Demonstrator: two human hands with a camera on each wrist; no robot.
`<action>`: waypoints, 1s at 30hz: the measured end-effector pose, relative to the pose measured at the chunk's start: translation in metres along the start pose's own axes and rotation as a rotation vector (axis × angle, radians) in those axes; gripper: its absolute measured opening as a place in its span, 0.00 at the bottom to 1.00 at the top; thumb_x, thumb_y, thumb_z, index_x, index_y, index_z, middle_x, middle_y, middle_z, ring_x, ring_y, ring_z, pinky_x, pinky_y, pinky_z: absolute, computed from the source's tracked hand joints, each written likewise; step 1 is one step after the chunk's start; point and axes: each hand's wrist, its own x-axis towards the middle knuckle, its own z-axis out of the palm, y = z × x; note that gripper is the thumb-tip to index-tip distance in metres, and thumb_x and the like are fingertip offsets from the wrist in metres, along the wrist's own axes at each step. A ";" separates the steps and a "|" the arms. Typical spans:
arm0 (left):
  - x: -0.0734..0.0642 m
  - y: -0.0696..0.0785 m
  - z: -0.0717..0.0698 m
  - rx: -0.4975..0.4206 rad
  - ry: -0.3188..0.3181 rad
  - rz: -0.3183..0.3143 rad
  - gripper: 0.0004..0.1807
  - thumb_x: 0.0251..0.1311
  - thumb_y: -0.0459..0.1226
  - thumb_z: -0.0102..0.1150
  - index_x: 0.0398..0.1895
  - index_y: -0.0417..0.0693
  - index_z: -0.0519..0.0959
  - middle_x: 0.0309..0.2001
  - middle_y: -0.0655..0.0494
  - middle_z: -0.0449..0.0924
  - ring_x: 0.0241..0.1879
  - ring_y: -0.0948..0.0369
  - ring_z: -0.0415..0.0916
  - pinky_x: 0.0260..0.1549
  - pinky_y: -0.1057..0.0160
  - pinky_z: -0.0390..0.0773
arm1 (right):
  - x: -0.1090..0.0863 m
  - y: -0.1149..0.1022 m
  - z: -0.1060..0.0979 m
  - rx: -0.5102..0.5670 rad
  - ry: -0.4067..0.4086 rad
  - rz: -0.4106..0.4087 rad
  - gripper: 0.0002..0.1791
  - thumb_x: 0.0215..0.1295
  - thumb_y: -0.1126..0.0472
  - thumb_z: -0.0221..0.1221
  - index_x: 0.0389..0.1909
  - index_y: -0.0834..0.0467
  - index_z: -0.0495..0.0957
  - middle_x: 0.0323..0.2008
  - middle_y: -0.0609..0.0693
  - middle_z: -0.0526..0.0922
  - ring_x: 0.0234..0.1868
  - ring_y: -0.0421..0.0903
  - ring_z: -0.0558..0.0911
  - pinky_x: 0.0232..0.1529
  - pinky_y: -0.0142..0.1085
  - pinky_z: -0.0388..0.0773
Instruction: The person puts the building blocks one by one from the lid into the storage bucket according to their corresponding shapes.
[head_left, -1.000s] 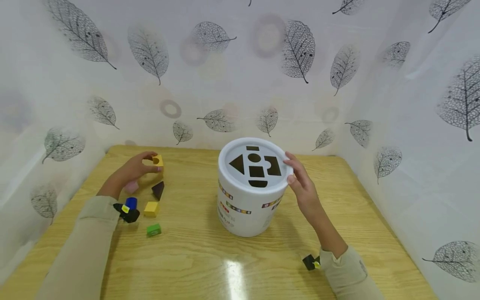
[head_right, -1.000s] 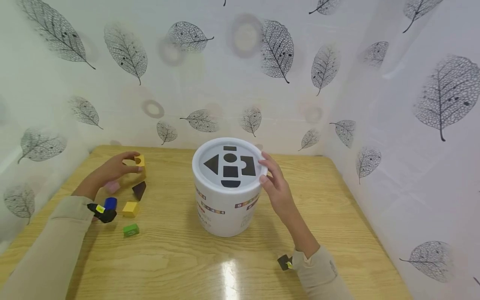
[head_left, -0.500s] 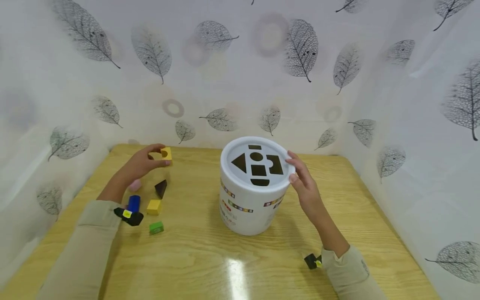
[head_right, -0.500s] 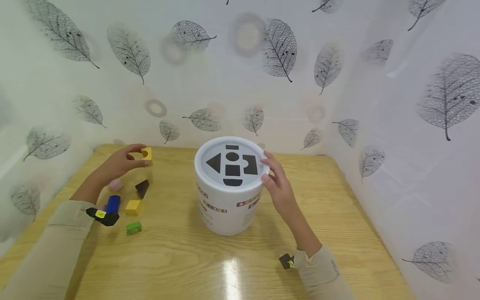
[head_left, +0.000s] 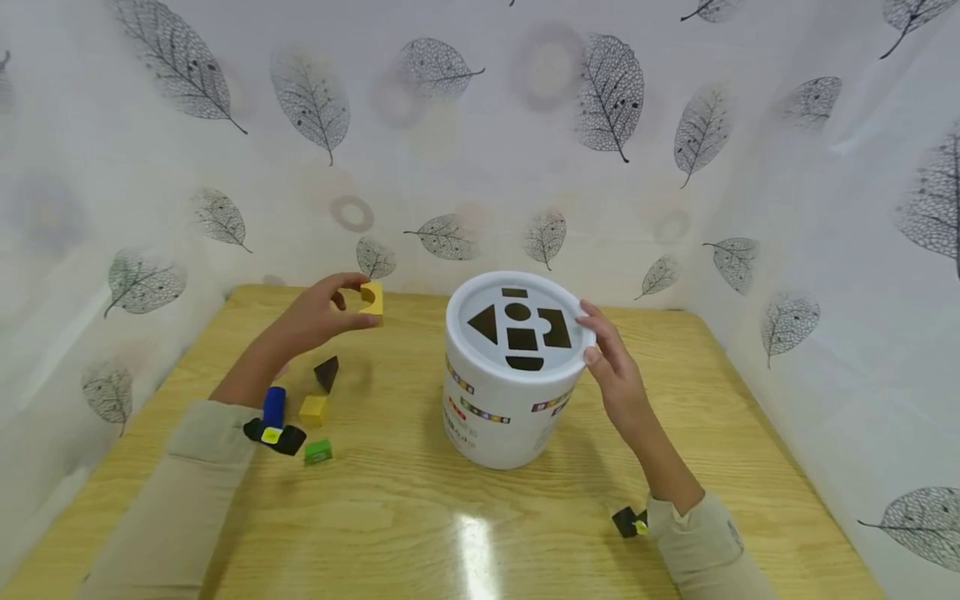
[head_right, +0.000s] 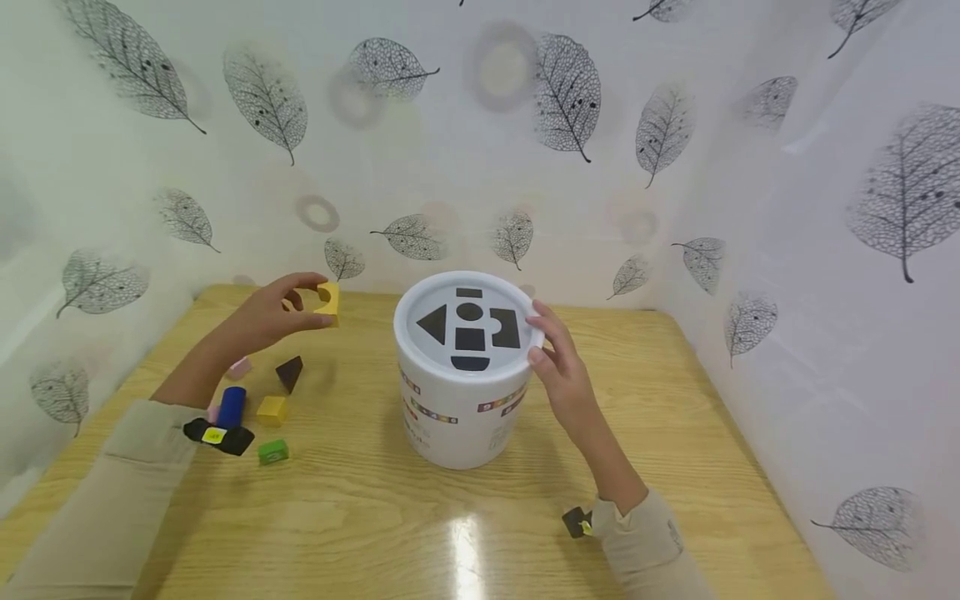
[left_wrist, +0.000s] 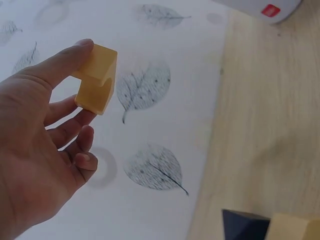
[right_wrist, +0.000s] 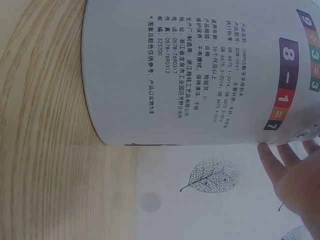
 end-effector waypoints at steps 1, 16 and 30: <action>0.000 0.006 0.000 0.007 0.006 0.010 0.44 0.62 0.55 0.66 0.77 0.53 0.60 0.69 0.46 0.65 0.51 0.50 0.65 0.38 0.53 0.71 | 0.000 0.000 0.000 0.001 0.003 -0.001 0.23 0.79 0.59 0.44 0.71 0.58 0.65 0.79 0.46 0.54 0.80 0.52 0.52 0.67 0.26 0.65; 0.002 0.092 0.006 0.027 0.063 0.157 0.40 0.58 0.53 0.71 0.71 0.52 0.68 0.63 0.55 0.71 0.52 0.52 0.64 0.44 0.51 0.70 | -0.001 -0.006 0.000 0.006 0.006 0.002 0.22 0.79 0.61 0.44 0.70 0.60 0.65 0.79 0.46 0.54 0.80 0.51 0.51 0.67 0.26 0.65; 0.017 0.148 0.038 -0.034 -0.039 0.244 0.37 0.53 0.56 0.73 0.65 0.57 0.72 0.60 0.60 0.71 0.51 0.54 0.65 0.39 0.53 0.73 | 0.000 -0.002 0.001 0.023 0.012 0.005 0.22 0.79 0.61 0.43 0.70 0.60 0.65 0.79 0.43 0.55 0.80 0.50 0.51 0.67 0.24 0.65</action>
